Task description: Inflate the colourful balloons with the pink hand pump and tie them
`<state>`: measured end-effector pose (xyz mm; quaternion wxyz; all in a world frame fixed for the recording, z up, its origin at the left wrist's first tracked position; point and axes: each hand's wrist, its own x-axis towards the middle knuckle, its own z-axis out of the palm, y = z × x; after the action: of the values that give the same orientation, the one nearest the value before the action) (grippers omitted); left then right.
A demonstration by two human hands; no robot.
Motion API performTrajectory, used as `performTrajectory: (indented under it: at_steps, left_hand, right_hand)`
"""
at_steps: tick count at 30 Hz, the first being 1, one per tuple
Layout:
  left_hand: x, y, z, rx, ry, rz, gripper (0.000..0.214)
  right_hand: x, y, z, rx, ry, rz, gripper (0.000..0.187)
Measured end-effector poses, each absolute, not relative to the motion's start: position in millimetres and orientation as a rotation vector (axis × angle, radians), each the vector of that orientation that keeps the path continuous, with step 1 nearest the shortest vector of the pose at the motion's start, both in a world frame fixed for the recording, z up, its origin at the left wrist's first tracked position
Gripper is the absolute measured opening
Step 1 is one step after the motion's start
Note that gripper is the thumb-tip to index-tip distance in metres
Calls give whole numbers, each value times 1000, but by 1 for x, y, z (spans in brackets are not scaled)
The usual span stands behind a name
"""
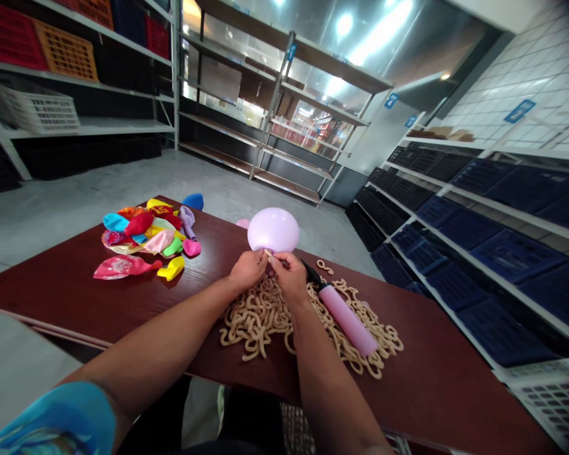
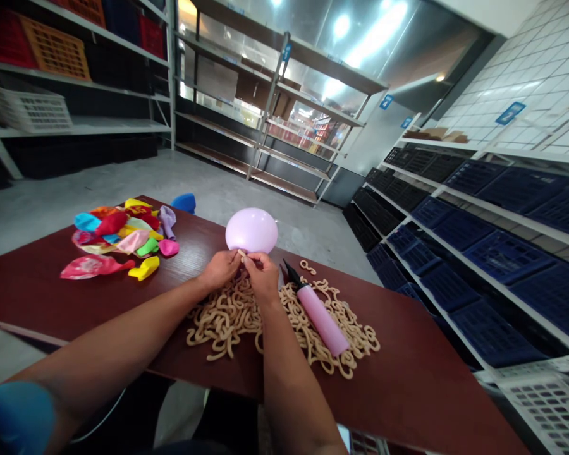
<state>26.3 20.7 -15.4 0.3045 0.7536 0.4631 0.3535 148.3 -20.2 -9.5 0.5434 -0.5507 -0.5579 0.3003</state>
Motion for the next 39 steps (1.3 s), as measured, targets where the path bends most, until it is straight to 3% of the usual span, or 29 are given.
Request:
performTrajectory:
  at_steps: [3, 11, 21, 29, 35, 39]
  left_hand:
    - [26, 21, -15, 2023, 1237, 926, 41]
    - [34, 17, -11, 1953, 1133, 976, 40]
    - [35, 15, -13, 1886, 946, 989, 44]
    - [31, 25, -18, 1751, 1108, 999, 34]
    - [32, 22, -18, 1561, 993, 1020, 37]
    - [34, 17, -15, 1463, 945, 1020, 39]
  right_hand:
    - [148, -22, -7, -1366, -1405, 673, 24]
    - [138, -25, -1, -1543, -1406, -20, 14]
    - [144, -15, -16, -1563, -1191, 268, 17]
    - [142, -25, -5, -1268, -1641, 17, 19]
    - [148, -21, -12, -1286, -1380, 421, 25]
    - [151, -19, -12, -1213, -1413, 470, 25]
